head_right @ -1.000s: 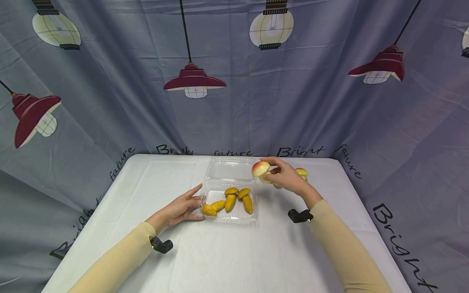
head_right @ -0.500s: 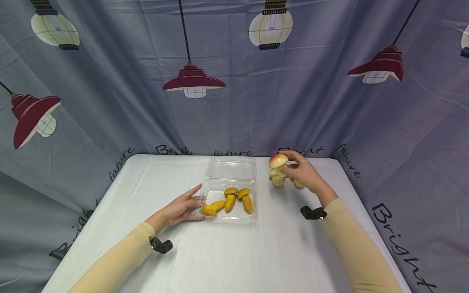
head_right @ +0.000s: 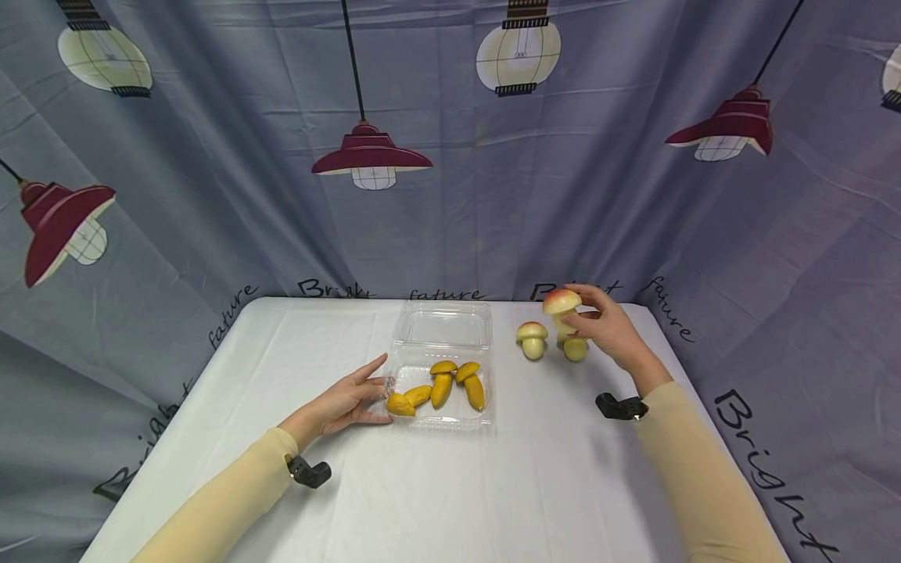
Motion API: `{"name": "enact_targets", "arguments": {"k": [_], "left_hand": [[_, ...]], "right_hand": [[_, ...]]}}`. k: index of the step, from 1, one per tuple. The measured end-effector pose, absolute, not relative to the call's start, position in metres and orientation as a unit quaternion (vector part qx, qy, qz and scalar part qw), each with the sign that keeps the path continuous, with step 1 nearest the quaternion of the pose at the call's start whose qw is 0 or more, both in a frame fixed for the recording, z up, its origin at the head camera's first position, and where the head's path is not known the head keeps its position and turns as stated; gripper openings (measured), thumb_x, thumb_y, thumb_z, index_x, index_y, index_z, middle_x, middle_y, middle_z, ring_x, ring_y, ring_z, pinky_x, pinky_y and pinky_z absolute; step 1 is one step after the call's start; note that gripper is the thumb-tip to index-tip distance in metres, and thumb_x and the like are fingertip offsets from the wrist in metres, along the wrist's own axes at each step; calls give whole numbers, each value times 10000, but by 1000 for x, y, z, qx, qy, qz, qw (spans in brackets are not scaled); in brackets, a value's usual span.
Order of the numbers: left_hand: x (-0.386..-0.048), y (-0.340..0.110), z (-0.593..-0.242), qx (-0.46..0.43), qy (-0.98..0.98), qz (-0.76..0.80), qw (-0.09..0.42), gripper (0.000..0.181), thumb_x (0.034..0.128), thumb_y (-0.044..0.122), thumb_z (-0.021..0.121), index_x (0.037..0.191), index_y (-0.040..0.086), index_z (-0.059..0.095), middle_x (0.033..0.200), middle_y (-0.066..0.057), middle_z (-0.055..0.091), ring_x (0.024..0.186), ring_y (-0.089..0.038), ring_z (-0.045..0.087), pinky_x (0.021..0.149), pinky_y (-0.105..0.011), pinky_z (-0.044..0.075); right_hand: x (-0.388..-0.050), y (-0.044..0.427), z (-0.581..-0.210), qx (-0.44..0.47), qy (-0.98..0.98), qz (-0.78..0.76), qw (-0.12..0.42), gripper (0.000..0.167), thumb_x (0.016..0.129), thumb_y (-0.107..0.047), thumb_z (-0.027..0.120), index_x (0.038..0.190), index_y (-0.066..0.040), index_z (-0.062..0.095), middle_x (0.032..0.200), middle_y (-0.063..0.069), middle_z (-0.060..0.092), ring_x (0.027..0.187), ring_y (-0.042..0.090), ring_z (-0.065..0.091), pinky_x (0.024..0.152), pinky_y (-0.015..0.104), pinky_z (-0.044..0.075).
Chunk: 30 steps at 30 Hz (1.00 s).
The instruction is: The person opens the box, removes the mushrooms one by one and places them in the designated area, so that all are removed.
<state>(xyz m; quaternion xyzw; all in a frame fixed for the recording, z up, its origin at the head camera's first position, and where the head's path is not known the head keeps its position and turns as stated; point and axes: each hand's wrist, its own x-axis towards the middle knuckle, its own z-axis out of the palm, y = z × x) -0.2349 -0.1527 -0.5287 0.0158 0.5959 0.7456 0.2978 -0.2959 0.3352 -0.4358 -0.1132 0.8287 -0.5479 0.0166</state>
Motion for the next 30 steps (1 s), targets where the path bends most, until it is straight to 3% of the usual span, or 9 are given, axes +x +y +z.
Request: {"name": "enact_targets", "arguments": {"k": [12,30], "left_hand": [[-234,-153,-529,18,593,748,298,751,1069,7,445,1666,298,94,1662,-262,144,1386,-446,423,926,-547,570],[-234,-153,-526,11,590,750,299,750,1066,10,457,1663,313,118,1668,-253,125,1395,-444,408,941,-559,559]], "right_hand": [[-296,356,-444,-77,834,-546,7,729,991,-248,707,1596,-100,328,1462,136,405,1064,66,580,830,284,608],[-299,389,-471,2,833,-552,-12,749,1014,-197,667,1614,-43,245,1524,242,304,1052,65,521,852,287,607]]}}
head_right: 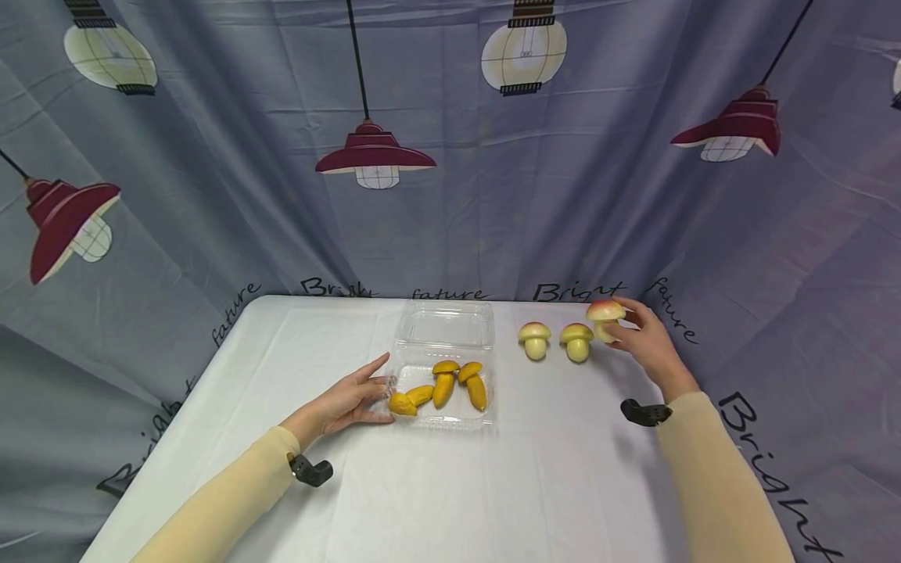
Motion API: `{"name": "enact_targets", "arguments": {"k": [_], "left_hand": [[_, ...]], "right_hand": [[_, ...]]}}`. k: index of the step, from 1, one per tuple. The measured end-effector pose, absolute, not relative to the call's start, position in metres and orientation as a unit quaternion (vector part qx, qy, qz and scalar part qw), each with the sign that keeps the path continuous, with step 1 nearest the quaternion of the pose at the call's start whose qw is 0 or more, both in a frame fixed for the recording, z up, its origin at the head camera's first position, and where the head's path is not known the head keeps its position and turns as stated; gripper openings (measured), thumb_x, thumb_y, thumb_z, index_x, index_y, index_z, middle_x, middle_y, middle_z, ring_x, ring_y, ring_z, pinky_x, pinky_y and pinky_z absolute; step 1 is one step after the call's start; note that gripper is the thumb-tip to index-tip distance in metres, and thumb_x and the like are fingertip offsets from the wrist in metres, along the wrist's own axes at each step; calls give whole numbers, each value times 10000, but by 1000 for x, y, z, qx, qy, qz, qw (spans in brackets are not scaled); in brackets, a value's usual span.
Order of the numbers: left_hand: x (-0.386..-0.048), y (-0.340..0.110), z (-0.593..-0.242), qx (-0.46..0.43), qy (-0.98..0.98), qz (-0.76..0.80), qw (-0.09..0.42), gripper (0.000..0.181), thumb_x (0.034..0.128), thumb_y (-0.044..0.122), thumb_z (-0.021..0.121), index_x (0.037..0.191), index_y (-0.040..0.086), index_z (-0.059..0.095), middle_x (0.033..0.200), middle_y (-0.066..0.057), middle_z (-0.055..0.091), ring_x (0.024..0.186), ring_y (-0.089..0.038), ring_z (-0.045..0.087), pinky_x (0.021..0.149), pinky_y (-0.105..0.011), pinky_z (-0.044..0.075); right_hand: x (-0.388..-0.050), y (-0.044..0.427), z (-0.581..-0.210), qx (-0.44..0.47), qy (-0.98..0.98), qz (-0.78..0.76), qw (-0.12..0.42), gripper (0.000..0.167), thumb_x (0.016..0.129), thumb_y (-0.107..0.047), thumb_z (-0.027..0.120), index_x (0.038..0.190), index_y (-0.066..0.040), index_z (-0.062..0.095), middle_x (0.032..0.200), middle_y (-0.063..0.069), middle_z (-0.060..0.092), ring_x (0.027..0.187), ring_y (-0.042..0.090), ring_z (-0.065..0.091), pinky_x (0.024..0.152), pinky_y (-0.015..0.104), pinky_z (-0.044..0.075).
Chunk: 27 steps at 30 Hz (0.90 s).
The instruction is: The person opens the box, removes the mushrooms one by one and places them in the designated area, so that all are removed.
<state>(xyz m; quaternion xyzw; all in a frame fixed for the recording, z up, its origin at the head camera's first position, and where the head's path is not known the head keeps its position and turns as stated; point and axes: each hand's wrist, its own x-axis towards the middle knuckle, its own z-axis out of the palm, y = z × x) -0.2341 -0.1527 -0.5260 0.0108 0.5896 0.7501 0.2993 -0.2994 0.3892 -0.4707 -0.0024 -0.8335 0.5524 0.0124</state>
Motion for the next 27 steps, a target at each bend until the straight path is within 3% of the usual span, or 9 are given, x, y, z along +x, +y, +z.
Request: {"name": "enact_targets", "arguments": {"k": [14,27], "left_hand": [[-235,-154,-528,10,587,752,300,758,1059,12,466,1662,319,124,1671,-243,123,1397,-442,409,939,-556,561],[-234,-153,-527,14,589,750,300,748,1068,14,449,1665,304,105,1672,-255,107,1410,-453,391,949,-562,553]], "right_hand": [[-300,412,-497,-49,-827,559,18,792,1004,-248,683,1626,-53,234,1515,260,315,1006,-19,520,845,255,600],[-300,424,-529,-92,-839,536,19,792,1023,-261,643,1630,-40,185,1549,332,295,1022,66,506,777,179,587]]}}
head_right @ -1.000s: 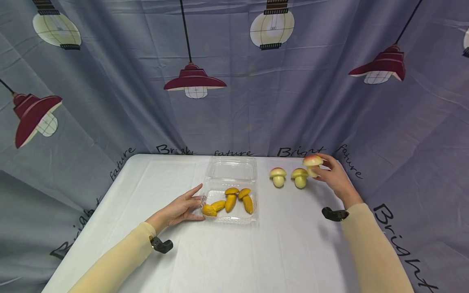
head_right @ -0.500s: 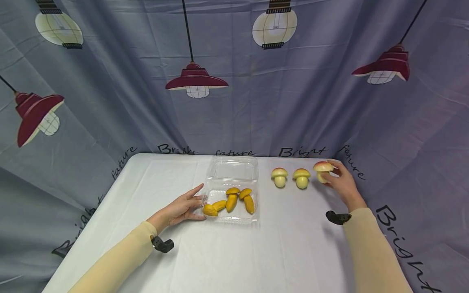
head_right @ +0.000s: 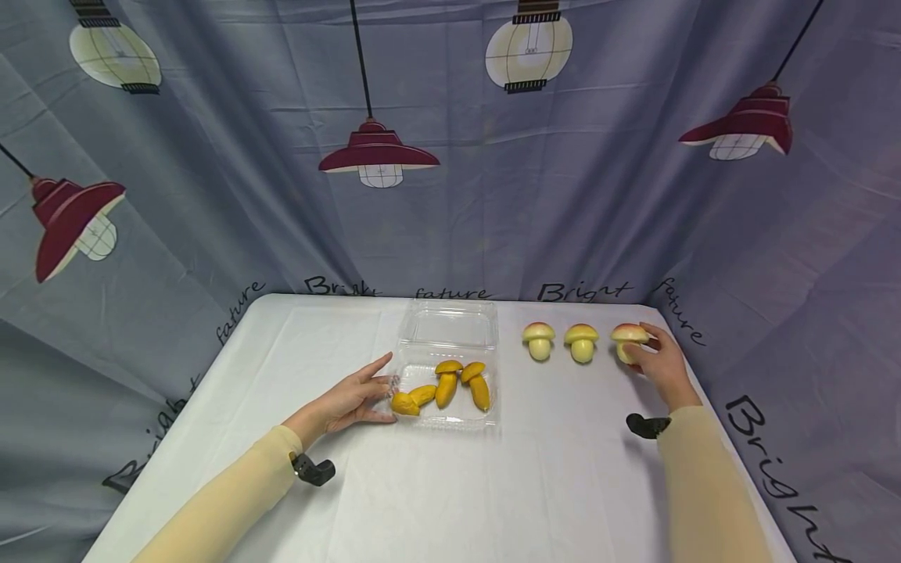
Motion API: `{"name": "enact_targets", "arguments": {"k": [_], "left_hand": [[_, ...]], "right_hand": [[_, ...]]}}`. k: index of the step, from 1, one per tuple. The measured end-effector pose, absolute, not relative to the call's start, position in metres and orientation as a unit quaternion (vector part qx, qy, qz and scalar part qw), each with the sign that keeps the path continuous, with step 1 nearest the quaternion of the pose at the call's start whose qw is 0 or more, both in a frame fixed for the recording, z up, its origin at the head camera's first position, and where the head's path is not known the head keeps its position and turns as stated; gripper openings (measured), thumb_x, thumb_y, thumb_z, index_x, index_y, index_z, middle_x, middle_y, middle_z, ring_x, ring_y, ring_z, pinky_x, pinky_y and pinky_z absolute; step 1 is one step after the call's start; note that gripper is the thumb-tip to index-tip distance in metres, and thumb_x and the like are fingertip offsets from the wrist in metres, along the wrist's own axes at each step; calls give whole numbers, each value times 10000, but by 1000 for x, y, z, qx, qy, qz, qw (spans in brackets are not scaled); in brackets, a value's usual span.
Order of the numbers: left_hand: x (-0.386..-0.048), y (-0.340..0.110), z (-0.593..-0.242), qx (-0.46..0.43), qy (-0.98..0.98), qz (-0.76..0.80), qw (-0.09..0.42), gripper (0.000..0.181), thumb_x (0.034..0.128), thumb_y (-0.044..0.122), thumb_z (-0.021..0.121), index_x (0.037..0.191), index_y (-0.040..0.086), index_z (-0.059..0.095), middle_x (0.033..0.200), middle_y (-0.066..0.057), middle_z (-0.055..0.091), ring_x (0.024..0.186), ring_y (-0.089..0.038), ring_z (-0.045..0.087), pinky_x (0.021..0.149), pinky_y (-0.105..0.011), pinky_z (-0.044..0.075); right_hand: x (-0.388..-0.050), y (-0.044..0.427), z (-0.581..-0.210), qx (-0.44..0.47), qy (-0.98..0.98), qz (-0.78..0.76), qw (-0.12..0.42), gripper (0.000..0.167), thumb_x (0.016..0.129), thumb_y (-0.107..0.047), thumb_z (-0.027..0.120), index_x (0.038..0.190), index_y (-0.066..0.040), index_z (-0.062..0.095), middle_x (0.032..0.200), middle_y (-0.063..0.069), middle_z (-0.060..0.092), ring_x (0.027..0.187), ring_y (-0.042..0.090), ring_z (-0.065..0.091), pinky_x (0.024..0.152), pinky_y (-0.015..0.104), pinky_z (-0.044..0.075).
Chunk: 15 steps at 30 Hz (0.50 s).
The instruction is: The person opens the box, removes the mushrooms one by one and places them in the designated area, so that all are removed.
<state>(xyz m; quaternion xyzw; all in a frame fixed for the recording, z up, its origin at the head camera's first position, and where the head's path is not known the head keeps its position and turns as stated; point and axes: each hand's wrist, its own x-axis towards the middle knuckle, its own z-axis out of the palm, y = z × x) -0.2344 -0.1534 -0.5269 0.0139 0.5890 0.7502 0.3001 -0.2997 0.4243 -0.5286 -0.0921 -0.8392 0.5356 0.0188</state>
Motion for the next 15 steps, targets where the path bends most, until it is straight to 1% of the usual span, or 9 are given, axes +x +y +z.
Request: {"name": "enact_targets", "arguments": {"k": [4,6,8,11,13,15], "left_hand": [[-234,-153,-526,9,589,750,300,750,1066,18,457,1663,314,114,1679,-237,106,1421,-453,375,946,-558,557],[-234,-153,-526,6,588,751,301,751,1065,18,460,1662,322,121,1680,-231,104,1424,-455,368,945,-557,558],[-234,-153,-526,7,590,750,299,752,1064,15,458,1663,315,117,1679,-239,97,1432,-455,355,942,-559,559],[-235,-153,-527,8,591,749,299,756,1062,7,455,1664,306,110,1675,-249,100,1435,-454,353,939,-563,559],[-235,-153,-527,5,590,750,299,764,1057,-2,463,1663,312,120,1677,-240,109,1431,-445,363,941,-563,558],[-235,-153,-527,4,588,751,299,769,1053,-11,467,1663,312,126,1674,-243,116,1423,-445,375,938,-564,559]], "right_hand": [[-301,424,-532,-103,-839,533,28,775,1021,-211,635,1626,-28,186,1540,342,300,988,63,519,760,166,583],[-303,424,-534,-107,-842,529,30,766,1020,-197,629,1623,-25,190,1539,343,303,1001,91,530,747,157,579],[-305,424,-536,-115,-845,521,29,770,1016,-201,632,1624,-30,191,1546,339,300,1041,150,538,725,138,568],[-306,422,-536,-126,-854,505,28,774,1005,-207,638,1624,-36,205,1549,343,306,1138,277,514,689,120,548],[-306,420,-535,-131,-856,499,27,773,1001,-198,639,1622,-30,210,1547,350,308,1184,341,487,682,130,547],[-306,418,-534,-135,-856,498,26,770,996,-177,638,1620,-23,215,1543,355,310,1213,378,463,682,145,551]]}}
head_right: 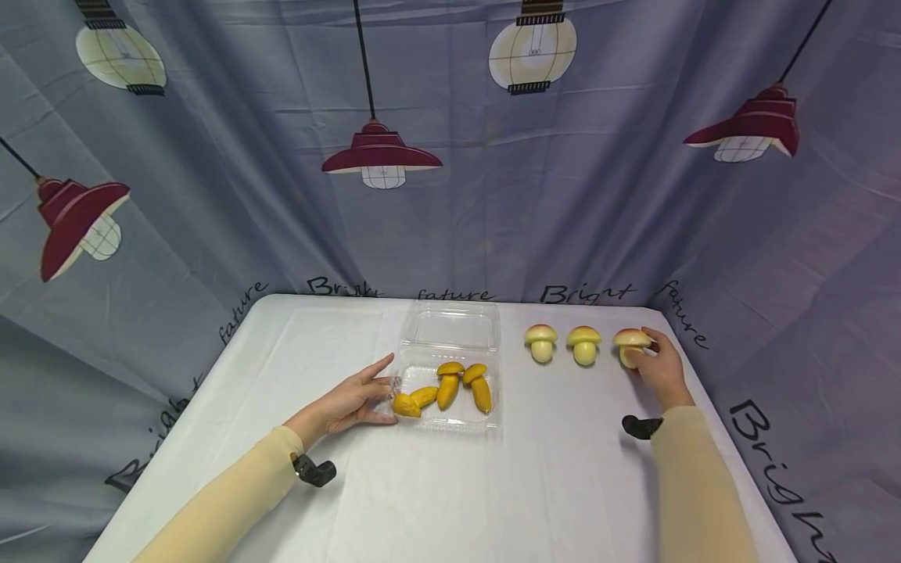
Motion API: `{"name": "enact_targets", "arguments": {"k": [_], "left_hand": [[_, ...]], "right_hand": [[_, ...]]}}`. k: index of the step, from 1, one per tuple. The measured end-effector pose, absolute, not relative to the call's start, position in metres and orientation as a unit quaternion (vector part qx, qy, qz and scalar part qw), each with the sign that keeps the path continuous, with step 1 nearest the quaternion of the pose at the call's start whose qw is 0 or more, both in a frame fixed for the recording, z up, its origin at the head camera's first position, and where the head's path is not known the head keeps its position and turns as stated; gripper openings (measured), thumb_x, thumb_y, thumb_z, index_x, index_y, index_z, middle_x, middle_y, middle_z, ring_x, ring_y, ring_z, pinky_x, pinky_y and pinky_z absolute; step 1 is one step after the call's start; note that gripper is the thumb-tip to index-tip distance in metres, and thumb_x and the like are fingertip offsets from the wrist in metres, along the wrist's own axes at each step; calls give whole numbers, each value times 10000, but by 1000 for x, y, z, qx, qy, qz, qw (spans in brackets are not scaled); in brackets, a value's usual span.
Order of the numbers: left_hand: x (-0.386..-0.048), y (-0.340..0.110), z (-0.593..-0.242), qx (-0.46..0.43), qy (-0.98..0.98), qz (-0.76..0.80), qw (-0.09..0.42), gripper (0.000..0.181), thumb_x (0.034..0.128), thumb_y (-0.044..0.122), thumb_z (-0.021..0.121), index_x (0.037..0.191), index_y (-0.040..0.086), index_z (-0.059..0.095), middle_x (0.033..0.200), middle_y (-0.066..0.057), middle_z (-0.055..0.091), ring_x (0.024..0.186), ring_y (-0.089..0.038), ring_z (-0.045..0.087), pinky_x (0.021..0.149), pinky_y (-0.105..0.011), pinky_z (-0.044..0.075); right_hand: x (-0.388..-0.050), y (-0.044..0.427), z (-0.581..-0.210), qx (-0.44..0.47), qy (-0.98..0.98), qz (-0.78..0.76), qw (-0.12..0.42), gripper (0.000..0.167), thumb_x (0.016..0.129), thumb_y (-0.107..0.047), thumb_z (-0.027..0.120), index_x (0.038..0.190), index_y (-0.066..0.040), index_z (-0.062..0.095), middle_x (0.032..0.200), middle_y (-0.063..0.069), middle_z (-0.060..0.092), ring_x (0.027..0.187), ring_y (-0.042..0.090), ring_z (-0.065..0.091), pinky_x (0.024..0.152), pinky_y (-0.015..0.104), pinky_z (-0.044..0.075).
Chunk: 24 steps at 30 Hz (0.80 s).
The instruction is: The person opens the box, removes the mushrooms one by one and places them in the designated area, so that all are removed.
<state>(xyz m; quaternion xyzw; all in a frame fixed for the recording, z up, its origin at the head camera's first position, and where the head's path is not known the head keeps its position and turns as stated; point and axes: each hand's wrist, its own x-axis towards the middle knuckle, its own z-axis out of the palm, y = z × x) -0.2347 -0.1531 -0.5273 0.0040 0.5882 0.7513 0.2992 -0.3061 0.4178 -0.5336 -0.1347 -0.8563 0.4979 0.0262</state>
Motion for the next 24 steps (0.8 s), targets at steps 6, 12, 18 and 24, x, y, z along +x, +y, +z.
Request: {"name": "enact_targets", "arguments": {"k": [6,12,18,24], "left_hand": [[-234,-153,-527,7,589,751,299,759,1057,6,471,1662,315,130,1676,-241,117,1428,-442,371,928,-567,564],[-234,-153,-526,7,586,753,301,759,1059,8,473,1661,322,132,1676,-243,111,1416,-450,385,933,-568,561],[-235,-154,-526,8,586,752,303,762,1056,3,474,1661,321,136,1676,-240,112,1414,-459,384,934,-564,561],[-235,-153,-527,5,585,753,302,758,1057,3,472,1659,326,145,1678,-231,119,1412,-460,385,933,-565,561]], "right_hand": [[-307,417,-534,-140,-854,500,16,787,985,-119,627,1622,-7,178,1568,368,262,1308,437,396,666,116,531],[-309,417,-536,-141,-851,506,4,814,971,-72,609,1631,-22,137,1589,367,219,1300,433,404,669,132,540],[-310,416,-537,-136,-852,506,-3,823,970,-60,589,1638,-36,109,1601,362,200,1304,432,405,669,119,530],[-312,416,-540,-119,-859,497,-7,821,984,-39,563,1638,-32,66,1605,369,177,1329,449,395,682,106,513]]}}
